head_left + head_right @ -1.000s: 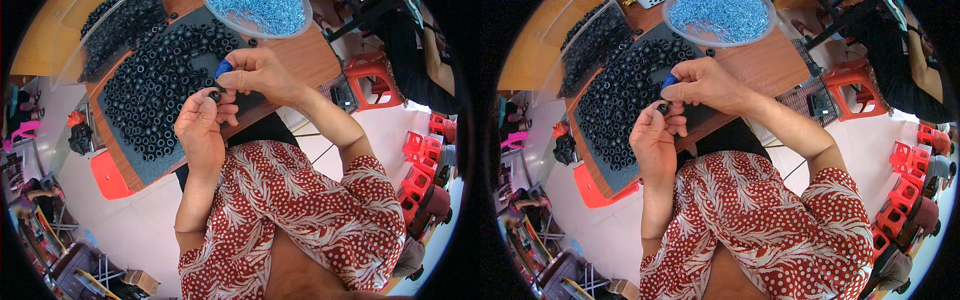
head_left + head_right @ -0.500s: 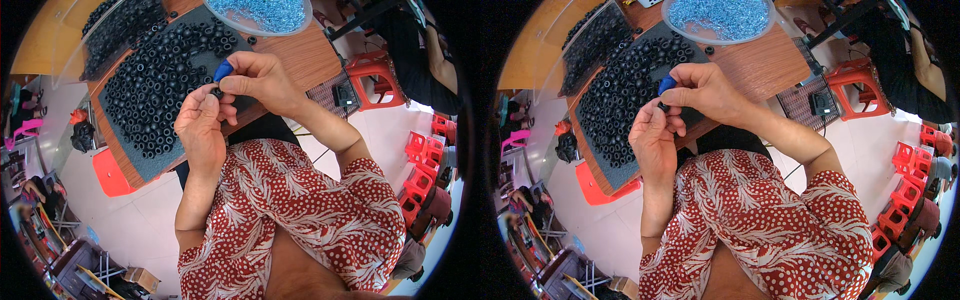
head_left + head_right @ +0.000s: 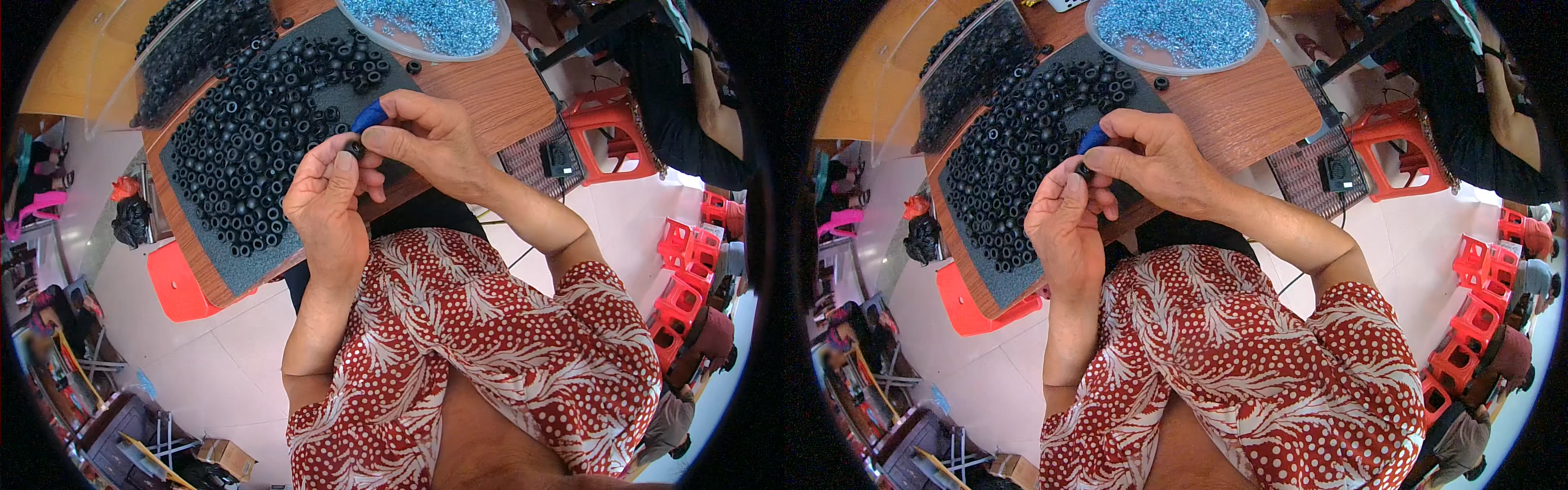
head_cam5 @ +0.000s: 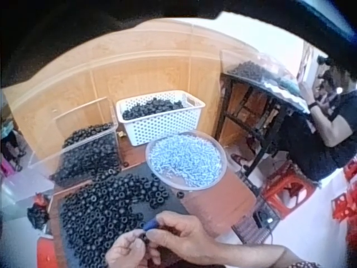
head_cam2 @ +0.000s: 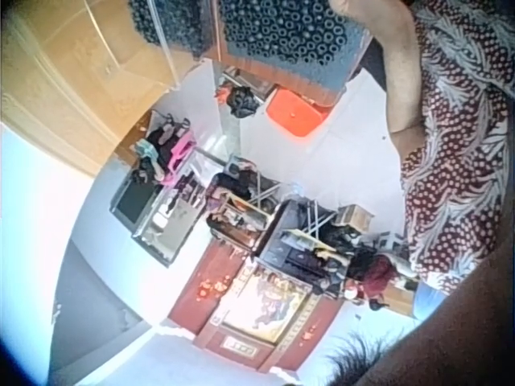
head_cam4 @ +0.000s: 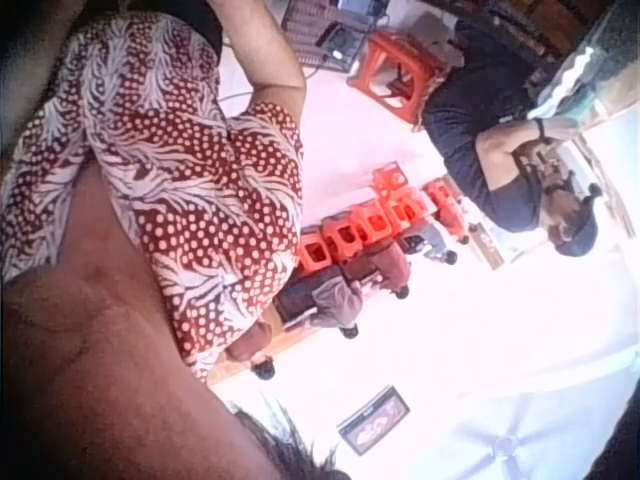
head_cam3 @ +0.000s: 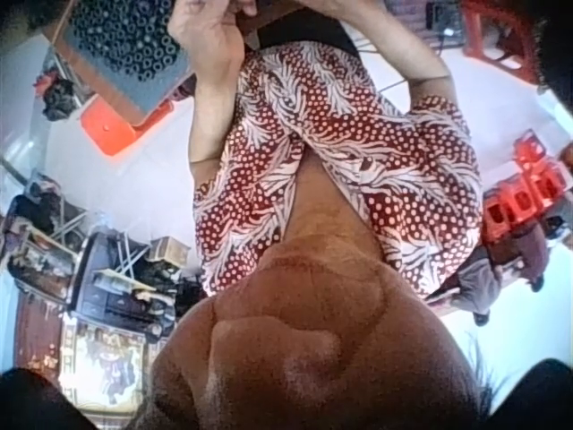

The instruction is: The person repeatedly picks up small black rings, takes blue beads from a bowl, and presses them into each ring.

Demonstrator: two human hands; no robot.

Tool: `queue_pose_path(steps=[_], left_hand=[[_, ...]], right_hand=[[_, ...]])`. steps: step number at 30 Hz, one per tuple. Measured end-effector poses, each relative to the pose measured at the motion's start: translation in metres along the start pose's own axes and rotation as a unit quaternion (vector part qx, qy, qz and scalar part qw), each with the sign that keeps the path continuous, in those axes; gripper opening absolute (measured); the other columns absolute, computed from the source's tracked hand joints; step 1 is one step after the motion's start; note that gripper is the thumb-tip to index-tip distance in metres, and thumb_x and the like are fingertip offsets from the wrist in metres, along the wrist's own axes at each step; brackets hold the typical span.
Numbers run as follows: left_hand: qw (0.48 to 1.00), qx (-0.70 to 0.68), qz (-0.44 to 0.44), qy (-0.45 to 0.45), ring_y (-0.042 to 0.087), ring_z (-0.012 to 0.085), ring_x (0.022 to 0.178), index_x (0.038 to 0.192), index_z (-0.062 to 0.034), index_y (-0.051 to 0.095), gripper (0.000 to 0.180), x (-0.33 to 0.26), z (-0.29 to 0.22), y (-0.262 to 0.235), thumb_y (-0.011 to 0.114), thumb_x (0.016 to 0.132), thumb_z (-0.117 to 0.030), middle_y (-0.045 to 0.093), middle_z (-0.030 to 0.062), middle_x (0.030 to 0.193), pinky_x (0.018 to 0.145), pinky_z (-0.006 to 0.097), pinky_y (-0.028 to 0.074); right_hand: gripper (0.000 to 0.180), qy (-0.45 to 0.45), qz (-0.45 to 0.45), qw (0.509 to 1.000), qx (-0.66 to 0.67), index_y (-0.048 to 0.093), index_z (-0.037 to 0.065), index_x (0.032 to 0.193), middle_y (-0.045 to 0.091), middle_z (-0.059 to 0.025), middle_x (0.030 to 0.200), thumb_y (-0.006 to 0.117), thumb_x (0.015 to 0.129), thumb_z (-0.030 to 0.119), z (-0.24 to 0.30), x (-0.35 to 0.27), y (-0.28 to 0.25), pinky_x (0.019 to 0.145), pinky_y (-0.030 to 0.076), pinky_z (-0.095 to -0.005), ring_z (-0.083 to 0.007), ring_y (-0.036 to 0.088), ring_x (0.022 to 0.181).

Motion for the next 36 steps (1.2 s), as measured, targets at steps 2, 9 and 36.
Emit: queue_pose_path(steps=[2,9,36], left_hand=[[1.000,0.006,-0.004,0.001,0.058,0.0127,0.064,0.105,0.0049,0.054,0.022,0.000,-0.002,0.001,0.054,0.090,-0.011,0.063,0.0097,0.081,0.054,0.024,0.046],[0.999,-0.002,0.010,-0.035,0.058,0.0135,0.065,0.106,0.0051,0.054,0.023,-0.001,-0.001,-0.001,0.053,0.090,-0.012,0.063,0.0119,0.082,0.056,0.024,0.046],[0.996,-0.069,-0.011,-0.047,0.059,0.0155,0.065,0.103,0.0043,0.053,0.019,0.000,0.003,-0.002,0.051,0.091,-0.010,0.062,0.0104,0.083,0.058,0.026,0.050]], right_hand=[[0.010,-0.014,0.002,1.000,-0.021,0.058,-0.002,0.091,0.060,-0.0040,0.075,0.058,0.087,0.007,0.001,0.000,-0.002,0.062,0.047,-0.0202,-0.0072,0.057,0.069],[0.010,-0.040,-0.015,0.999,-0.022,0.058,-0.002,0.090,0.058,-0.0011,0.078,0.059,0.086,0.007,0.002,0.000,-0.002,0.064,0.045,-0.0192,-0.0059,0.055,0.071],[0.025,-0.367,-0.053,0.813,-0.449,0.058,0.002,0.084,0.051,-0.0079,0.079,0.065,0.061,0.009,0.025,-0.018,0.017,0.056,0.044,-0.0298,-0.0227,0.048,0.071]])
Point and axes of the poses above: each hand's wrist, its own x-axis towards the middle knuckle, its own y-axis out of the palm, z = x × y, the point moved 4 cm from there along x, towards the middle knuckle
